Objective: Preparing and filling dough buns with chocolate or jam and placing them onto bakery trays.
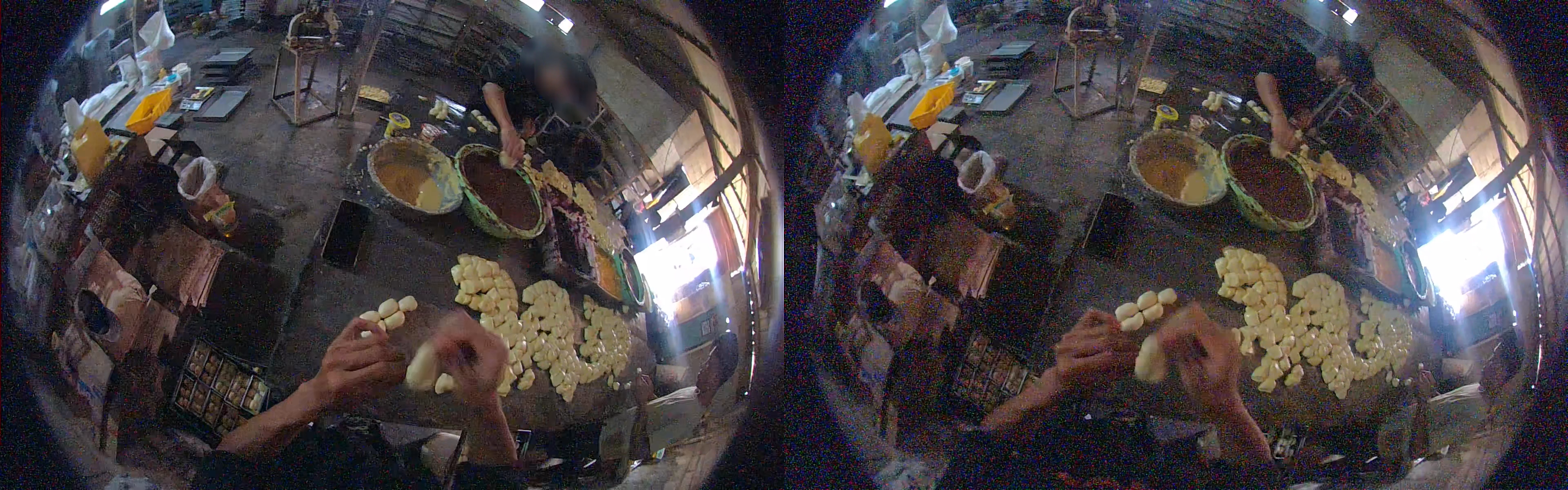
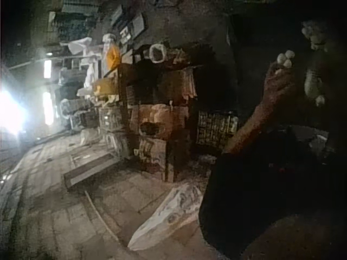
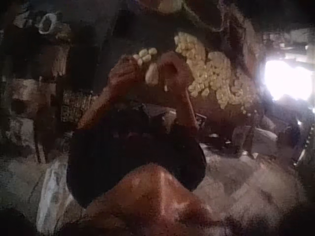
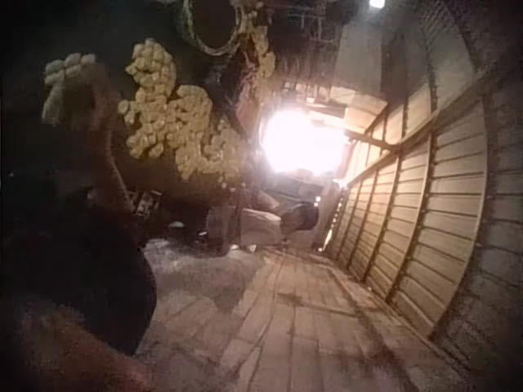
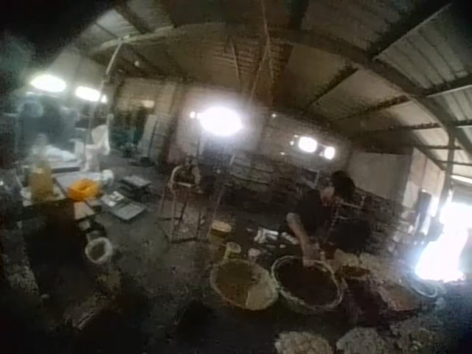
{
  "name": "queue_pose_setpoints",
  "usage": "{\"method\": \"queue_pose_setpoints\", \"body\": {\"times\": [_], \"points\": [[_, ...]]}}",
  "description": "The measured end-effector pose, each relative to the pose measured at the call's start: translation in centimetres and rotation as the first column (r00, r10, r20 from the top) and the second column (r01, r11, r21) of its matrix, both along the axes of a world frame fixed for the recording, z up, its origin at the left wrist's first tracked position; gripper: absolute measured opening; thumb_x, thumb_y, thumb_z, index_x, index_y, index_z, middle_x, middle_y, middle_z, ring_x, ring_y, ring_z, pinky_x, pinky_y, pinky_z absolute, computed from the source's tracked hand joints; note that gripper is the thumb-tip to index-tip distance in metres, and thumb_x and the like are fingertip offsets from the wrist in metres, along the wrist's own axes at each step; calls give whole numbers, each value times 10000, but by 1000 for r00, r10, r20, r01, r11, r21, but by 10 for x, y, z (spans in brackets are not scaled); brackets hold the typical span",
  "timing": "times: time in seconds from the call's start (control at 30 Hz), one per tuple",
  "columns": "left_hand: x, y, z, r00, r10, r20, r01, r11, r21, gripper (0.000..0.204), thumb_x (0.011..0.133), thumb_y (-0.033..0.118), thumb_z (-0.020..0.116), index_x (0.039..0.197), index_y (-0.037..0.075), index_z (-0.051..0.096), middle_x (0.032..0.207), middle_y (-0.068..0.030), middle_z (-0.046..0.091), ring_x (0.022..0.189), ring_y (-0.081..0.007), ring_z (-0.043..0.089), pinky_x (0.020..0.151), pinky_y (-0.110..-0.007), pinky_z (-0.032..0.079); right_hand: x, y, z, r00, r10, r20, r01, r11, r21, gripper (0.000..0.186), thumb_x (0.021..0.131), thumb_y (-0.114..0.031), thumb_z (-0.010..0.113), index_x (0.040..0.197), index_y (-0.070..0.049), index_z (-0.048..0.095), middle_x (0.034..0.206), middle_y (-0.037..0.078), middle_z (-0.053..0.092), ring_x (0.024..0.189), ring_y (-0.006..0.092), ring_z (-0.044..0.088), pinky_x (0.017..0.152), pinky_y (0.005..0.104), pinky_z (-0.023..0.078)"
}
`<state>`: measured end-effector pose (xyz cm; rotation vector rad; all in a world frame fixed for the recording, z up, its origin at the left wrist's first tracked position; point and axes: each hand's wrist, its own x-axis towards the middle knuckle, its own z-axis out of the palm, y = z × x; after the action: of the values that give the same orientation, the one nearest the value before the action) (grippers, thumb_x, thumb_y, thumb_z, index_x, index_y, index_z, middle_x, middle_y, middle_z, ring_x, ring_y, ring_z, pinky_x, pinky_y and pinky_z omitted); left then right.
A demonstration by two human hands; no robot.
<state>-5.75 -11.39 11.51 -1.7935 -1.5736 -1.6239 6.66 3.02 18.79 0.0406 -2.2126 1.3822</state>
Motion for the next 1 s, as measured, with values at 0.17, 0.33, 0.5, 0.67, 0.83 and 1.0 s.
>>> {"method": "queue_pose_setpoints", "body": {"times": [0.17,0.33,0.5,0.67,0.83,1.0], "points": [[-6,-14,20,979,43,-202,-31,997,65,268,718,116,727,976,55,683,1021,-72,672,891,-202,654,803,-377,514,-2,-2,-8,838,30,545,175,931,-320,180,909,-172,603,897,-4,669,868,69,659,791,138,602,706,295,501],[34,-43,32,894,215,394,-138,967,-213,307,805,143,706,1093,44,662,1089,-123,652,985,-272,636,852,-351,543,0,-22,-7,998,-62,-11,60,988,-139,152,836,-168,705,847,-22,664,956,129,630,826,189,628,718,319,521],[40,-29,8,476,81,876,98,985,-145,240,886,150,646,1082,11,661,1034,-104,673,908,-172,647,765,-298,539,12,-28,-28,997,-73,12,71,988,136,204,726,-52,746,907,-101,664,1090,108,592,970,203,599,845,352,512],[43,-2,-7,88,317,944,391,861,-326,268,922,143,609,1139,-14,630,970,-49,671,887,-116,615,785,-241,495,25,15,-70,990,-126,67,62,804,592,281,695,-33,680,960,-117,637,1041,81,600,977,307,578,824,377,480],[69,55,-40,505,274,819,123,916,-382,228,890,121,630,1084,3,653,920,-110,668,880,-181,648,748,-292,519,14,57,-92,975,-174,140,104,909,403,182,761,-37,639,932,-92,666,939,89,622,843,267,598,705,349,483],[58,102,-80,540,490,685,-103,846,-524,207,874,69,632,1067,-3,650,953,-131,671,897,-201,654,768,-307,524,-11,94,-139,898,-200,391,202,979,38,144,825,-85,653,957,-46,696,906,87,657,787,185,630,675,297,499]]}}
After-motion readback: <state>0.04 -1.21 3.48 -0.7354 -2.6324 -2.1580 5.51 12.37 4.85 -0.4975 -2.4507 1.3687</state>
